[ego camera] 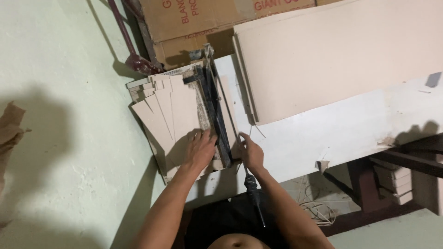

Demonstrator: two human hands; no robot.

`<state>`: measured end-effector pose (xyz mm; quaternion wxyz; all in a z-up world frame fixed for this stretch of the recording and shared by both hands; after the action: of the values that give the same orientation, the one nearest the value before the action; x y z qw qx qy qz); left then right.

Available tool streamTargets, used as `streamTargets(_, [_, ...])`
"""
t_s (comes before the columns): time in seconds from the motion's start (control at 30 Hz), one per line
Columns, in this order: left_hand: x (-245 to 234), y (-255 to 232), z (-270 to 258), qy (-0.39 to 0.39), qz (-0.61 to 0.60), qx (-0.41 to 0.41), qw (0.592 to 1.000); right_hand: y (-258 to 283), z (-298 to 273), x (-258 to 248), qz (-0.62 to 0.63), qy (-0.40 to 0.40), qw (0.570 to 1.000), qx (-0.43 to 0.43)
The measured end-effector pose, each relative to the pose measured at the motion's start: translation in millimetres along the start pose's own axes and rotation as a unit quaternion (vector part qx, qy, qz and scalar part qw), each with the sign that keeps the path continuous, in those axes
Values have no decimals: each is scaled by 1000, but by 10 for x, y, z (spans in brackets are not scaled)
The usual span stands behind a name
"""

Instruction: The person uses a manual paper cutter to slice a large sheet of cardboard into smaller pieces. They repeatedly position the cardboard against the cutter's guide, press down the lever to make a cut, and then remove the cut piece to repeat the process.

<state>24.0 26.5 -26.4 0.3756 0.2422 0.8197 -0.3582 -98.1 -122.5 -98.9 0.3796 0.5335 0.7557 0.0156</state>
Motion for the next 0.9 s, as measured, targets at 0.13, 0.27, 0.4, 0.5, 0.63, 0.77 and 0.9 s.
streamTargets(0.13, [86,60,173,-37,11,-68,997,286,89,-50,-73,-9,995,-65])
streamTargets(0.27, [-120,19,361,-11,-27,-176,984,182,239,1,-107,-8,986,-124])
streamTargets(0.4, [-115,-55,556,39,-27,-217,975,164,305,-38,-116,3,985,-130])
streamTargets(0.5, [69,-65,649,109,28,-244,963,124,246,-75,-99,48,986,-123])
streamTargets(0.63, [207,20,706,144,77,-259,952,294,-433,-525,-147,14,982,-115])
streamTargets(0.77, [510,145,827,191,101,-271,938,651,-1682,-877,-139,102,985,1])
streamTargets(0.9, [376,131,814,168,87,-259,947,-238,-1300,316,-189,54,980,-20])
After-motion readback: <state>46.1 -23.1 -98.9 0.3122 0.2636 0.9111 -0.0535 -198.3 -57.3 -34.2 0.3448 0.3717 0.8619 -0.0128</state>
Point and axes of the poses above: each hand's wrist, its own z-axis towards the middle knuckle, its own x-axis out of the palm, y = z × x, the point moved 7 cm from there along z, towards the middle knuckle
